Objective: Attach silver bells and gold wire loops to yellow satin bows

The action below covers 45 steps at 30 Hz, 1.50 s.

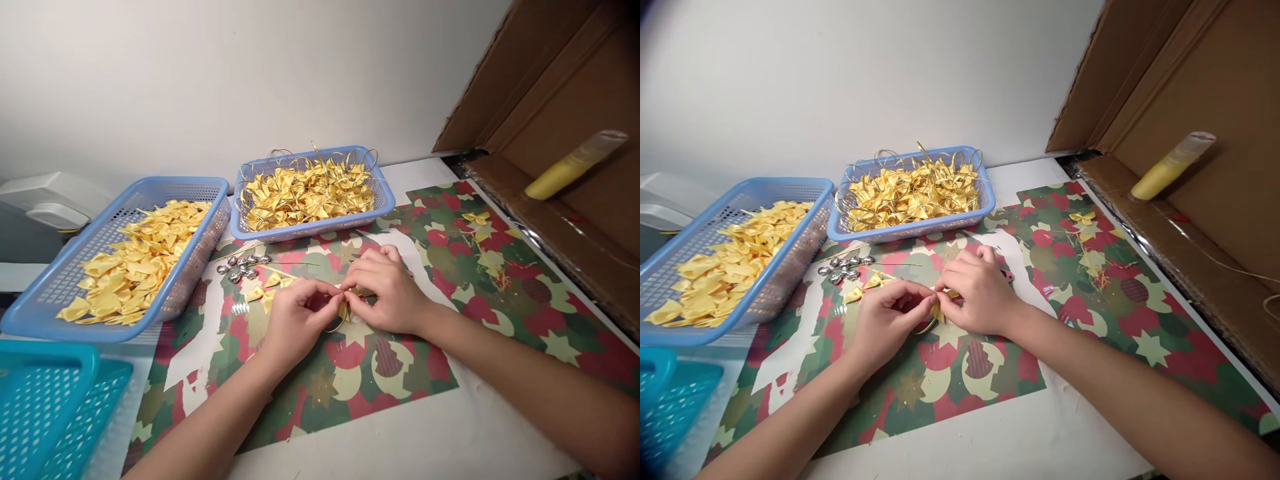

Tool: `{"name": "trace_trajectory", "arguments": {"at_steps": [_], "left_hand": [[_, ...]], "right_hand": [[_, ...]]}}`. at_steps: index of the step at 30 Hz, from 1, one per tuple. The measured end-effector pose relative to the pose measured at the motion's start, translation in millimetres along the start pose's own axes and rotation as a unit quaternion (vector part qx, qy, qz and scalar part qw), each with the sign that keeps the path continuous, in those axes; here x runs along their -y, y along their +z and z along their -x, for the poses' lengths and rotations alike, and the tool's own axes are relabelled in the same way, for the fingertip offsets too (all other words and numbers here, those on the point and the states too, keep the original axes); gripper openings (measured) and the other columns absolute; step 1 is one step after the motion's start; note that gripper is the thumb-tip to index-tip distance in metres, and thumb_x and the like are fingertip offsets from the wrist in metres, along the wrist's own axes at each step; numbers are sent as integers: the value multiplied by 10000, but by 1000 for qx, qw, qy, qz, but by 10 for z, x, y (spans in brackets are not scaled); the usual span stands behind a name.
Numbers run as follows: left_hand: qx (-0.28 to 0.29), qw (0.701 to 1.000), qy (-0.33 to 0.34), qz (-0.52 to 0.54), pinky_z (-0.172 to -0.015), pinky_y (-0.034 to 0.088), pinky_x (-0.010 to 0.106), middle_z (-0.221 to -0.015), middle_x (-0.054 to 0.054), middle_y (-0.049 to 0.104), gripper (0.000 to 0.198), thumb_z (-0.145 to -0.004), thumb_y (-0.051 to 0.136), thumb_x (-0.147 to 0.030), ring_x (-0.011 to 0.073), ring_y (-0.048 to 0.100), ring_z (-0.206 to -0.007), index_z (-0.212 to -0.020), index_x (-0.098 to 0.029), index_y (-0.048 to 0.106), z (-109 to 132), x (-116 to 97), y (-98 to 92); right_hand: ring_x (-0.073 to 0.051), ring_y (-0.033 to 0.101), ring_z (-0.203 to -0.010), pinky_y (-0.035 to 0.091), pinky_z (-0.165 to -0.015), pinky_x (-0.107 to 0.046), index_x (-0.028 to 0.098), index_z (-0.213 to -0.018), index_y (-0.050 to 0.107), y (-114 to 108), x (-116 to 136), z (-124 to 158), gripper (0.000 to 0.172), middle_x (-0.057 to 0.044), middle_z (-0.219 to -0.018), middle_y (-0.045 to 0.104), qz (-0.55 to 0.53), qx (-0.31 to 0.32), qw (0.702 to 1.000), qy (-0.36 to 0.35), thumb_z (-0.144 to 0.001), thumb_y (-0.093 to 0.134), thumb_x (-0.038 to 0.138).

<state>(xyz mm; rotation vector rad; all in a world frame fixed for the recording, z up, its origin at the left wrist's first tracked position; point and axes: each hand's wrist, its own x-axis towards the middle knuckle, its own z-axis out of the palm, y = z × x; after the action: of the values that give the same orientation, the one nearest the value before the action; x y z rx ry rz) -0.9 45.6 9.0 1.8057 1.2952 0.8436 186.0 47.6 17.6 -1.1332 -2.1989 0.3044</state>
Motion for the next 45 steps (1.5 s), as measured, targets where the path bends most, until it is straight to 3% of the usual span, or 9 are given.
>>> {"name": "trace_trajectory", "arguments": {"at_steps": [10, 22, 35, 45], "left_hand": [[-6, 1000, 16, -14, -477, 376, 219, -595, 1, 657, 83, -786, 663, -207, 97, 508, -488, -734, -177, 720, -10, -7, 0], [0, 1000, 21, -11, -502, 395, 225, -618, 19, 674, 89, -775, 676, -217, 112, 532, -527, -706, -175, 714, -7, 8, -3], [77, 990, -58, 105, -459, 354, 188, -574, -19, 579, 147, -814, 646, -278, 74, 446, -495, -741, -151, 662, -54, -14, -30], [81, 982, -81, 149, -446, 336, 171, -555, -38, 538, 169, -811, 667, -306, 61, 425, -480, -756, -146, 652, -50, -12, -20]], "right_hand": [[-145, 491, -695, 242, -760, -369, 152, -659, 635, 13, -23, -5, 183, -6, -679, 652, 64, -40, 994, -78, -818, 543, 153], [-135, 467, -696, 230, -766, -357, 149, -681, 598, -7, -15, -16, 170, 3, -693, 630, 38, -6, 997, -61, -833, 523, 159], [-128, 459, -688, 226, -765, -344, 161, -699, 554, 20, -53, -13, 154, 15, -700, 610, 32, 3, 998, -53, -840, 492, 152], [-134, 495, -705, 222, -771, -353, 160, -728, 593, -9, -41, 3, 110, 10, -717, 639, -22, 3, 1000, -20, -809, 526, 193]]}}
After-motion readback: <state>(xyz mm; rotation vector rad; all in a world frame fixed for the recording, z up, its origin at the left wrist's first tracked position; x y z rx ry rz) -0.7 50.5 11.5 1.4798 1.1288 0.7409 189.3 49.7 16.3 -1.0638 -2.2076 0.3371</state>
